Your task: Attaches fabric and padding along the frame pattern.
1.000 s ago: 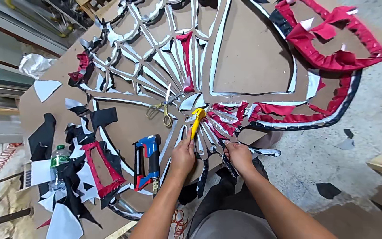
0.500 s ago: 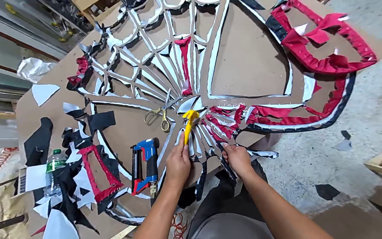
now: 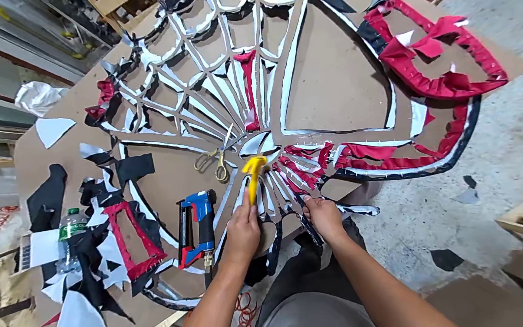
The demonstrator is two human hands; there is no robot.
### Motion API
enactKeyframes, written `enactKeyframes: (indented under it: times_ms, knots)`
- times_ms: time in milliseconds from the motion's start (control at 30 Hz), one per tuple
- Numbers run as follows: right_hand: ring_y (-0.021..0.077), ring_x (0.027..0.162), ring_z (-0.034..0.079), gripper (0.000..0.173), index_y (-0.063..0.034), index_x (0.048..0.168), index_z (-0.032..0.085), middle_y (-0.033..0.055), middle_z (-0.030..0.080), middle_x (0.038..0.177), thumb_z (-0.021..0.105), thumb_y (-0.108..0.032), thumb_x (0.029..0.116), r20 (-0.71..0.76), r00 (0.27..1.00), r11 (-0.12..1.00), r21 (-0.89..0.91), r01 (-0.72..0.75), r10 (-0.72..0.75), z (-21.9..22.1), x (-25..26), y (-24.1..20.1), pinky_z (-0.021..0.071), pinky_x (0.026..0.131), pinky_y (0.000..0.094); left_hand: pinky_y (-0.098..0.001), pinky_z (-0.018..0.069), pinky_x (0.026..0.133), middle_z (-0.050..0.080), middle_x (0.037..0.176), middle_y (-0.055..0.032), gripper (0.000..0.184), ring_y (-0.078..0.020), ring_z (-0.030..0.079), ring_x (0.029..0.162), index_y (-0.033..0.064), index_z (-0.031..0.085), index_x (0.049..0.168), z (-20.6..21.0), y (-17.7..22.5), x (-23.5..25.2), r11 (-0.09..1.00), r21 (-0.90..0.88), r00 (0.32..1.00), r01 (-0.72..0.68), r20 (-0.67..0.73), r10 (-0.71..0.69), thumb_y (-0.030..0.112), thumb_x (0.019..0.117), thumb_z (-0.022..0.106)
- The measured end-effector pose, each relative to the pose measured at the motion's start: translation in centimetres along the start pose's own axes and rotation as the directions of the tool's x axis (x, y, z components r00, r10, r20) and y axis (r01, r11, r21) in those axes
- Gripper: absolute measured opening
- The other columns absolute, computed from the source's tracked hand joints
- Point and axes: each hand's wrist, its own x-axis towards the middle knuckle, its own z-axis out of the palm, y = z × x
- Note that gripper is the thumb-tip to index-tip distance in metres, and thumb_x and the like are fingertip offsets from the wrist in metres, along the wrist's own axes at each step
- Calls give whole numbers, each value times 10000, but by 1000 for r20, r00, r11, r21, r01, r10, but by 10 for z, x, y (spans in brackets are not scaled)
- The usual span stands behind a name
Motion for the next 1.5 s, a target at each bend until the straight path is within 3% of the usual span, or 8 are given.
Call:
enactKeyframes:
  times_ms: [467,533,667,733,867,1200,1333,1500]
  knots:
    - [198,714,698,485,-83,845,718,52,726,772,498,-448,1078,13,1000,999,37,-16,16,2,-2,3,569,712,456,-526,610,781,744,978,-152,467,-301,736,834,149,502,1540,6,4,11,1000,1,997,-28,77,27,223,1079,486]
    - [199,730,705,481,-83,858,724,52,729,782,501,-450,1075,8,1000,999,45,-9,9,-2,3,-1,577,729,459,-514,596,860,755,1060,-120,452,-269,737,919,191,516,1535,-6,17,18,999,-33,994,10,108,-6,245,1087,482]
    - [208,705,686,485,-88,844,722,55,717,767,506,-457,1072,5,1000,999,42,0,0,-1,0,1,560,697,467,-490,626,726,739,965,-146,473,-277,735,787,98,518,1520,7,15,-15,992,-32,991,-125,40,127,202,1060,485]
    - [212,699,681,493,-82,841,719,64,709,761,492,-450,1078,15,1000,999,44,15,-15,0,-1,-1,558,695,468,-497,617,749,734,944,-140,453,-276,728,790,133,540,1511,7,13,-17,994,-47,987,-100,124,105,215,1068,485]
    - [224,658,644,506,-84,823,709,67,684,730,486,-460,1078,4,1000,999,26,27,-27,-2,-2,1,522,644,477,-426,633,759,746,990,-131,449,-223,736,816,55,566,1471,6,20,-31,973,-102,977,-209,15,212,216,1062,476]
    - [212,728,691,514,-101,824,731,50,727,779,489,-482,1070,-3,1000,999,25,19,-19,-1,-3,4,549,703,494,-461,630,737,751,961,-108,437,-235,740,799,154,573,1487,12,18,-34,978,-83,969,-191,145,201,231,1065,489]
    - [226,770,712,510,-86,864,742,68,746,829,495,-483,1068,-18,999,1000,3,26,-26,-4,-2,3,564,737,514,-382,630,751,748,977,-94,444,-185,724,813,79,570,1474,10,28,-38,957,-132,965,-257,17,262,236,1069,476]
    - [216,811,727,504,-88,890,746,57,757,858,494,-487,1069,-4,1000,999,35,13,-13,-6,0,-1,578,784,503,-403,629,737,751,940,-84,429,-193,727,773,134,597,1462,10,24,-34,970,-125,971,-209,92,221,246,1064,482]
